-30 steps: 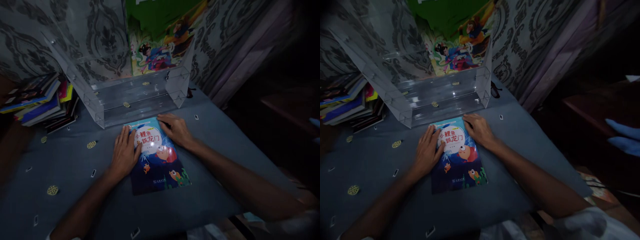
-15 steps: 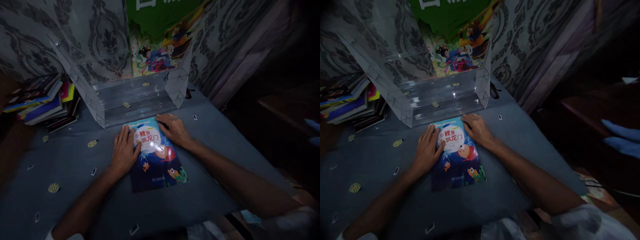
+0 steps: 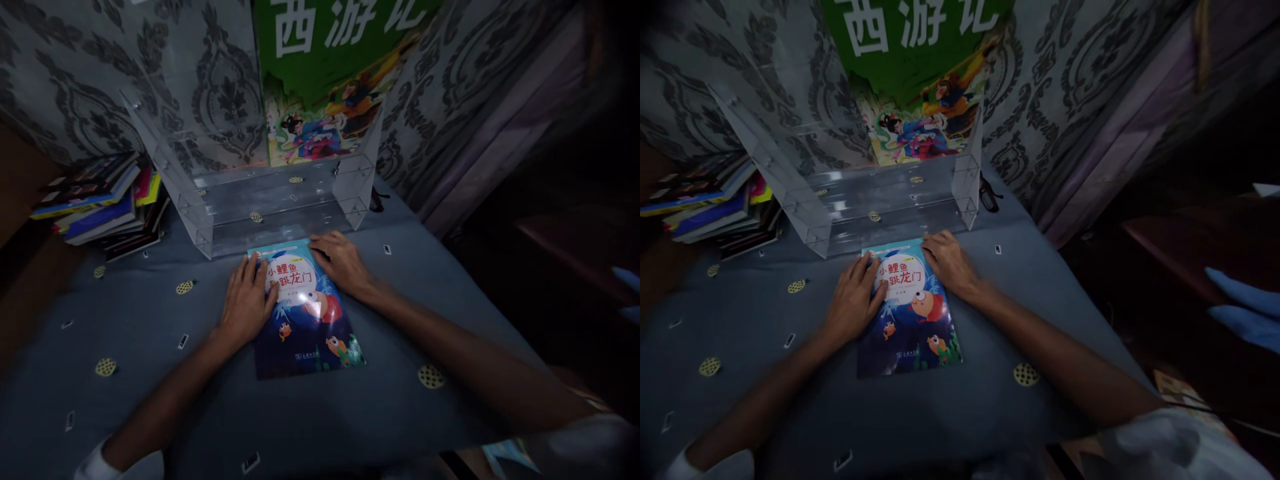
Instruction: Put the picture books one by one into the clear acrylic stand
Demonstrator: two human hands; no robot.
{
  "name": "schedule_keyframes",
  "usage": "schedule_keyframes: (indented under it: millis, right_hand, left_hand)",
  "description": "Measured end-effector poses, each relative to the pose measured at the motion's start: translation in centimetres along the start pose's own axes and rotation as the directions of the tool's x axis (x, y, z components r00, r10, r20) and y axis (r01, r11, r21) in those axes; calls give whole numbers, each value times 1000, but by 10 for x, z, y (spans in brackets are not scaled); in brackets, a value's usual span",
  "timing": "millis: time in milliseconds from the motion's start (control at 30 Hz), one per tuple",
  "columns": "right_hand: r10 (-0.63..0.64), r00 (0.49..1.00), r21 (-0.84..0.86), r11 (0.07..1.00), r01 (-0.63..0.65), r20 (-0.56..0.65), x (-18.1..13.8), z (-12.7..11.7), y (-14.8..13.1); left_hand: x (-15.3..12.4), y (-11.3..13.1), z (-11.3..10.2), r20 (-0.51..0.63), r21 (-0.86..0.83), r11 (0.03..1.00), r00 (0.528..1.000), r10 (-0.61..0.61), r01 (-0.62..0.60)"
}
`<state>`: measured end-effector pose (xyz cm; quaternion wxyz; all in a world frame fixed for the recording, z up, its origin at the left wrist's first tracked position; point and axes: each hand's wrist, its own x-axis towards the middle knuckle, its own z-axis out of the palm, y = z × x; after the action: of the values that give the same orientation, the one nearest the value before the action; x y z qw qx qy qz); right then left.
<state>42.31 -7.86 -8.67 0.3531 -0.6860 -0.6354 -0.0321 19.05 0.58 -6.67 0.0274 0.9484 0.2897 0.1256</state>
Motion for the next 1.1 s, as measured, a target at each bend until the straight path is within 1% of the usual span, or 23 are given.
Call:
schedule_keyframes:
  millis: [133, 300, 400, 600, 733, 933, 1100]
  right_hand:
    - [0, 1000, 22, 1000, -1, 10, 6, -1, 5]
    - [-5, 1000, 56, 998, 4, 19, 4, -1, 5]
    - [8, 1000, 57, 998, -10, 22, 2, -1, 6]
    - [18, 1000, 97, 995, -18, 4, -3, -4, 13]
    - [50, 999, 169, 984, -51, 6, -4, -8, 17]
    - [153, 988, 297, 943, -149, 9, -1, -11, 21]
    - [199, 980, 309, 932, -192, 9, 1, -12, 23]
  left_hand:
    - [7, 2, 3, -16, 13, 1000, 1000, -9, 10]
    - [7, 1, 6, -55, 4, 1000, 998, -4, 4]
    - [7, 1, 4, -56, 3, 1000, 998, -2, 2]
    - [8, -1, 0, -45, 30, 999, 998, 41, -40]
    - [11, -3, 0, -51, 32, 997, 996, 73, -71]
    - [28, -1, 4, -63, 2, 990, 988, 144, -144]
    - [46, 14, 7, -75, -39, 973, 972, 223, -226]
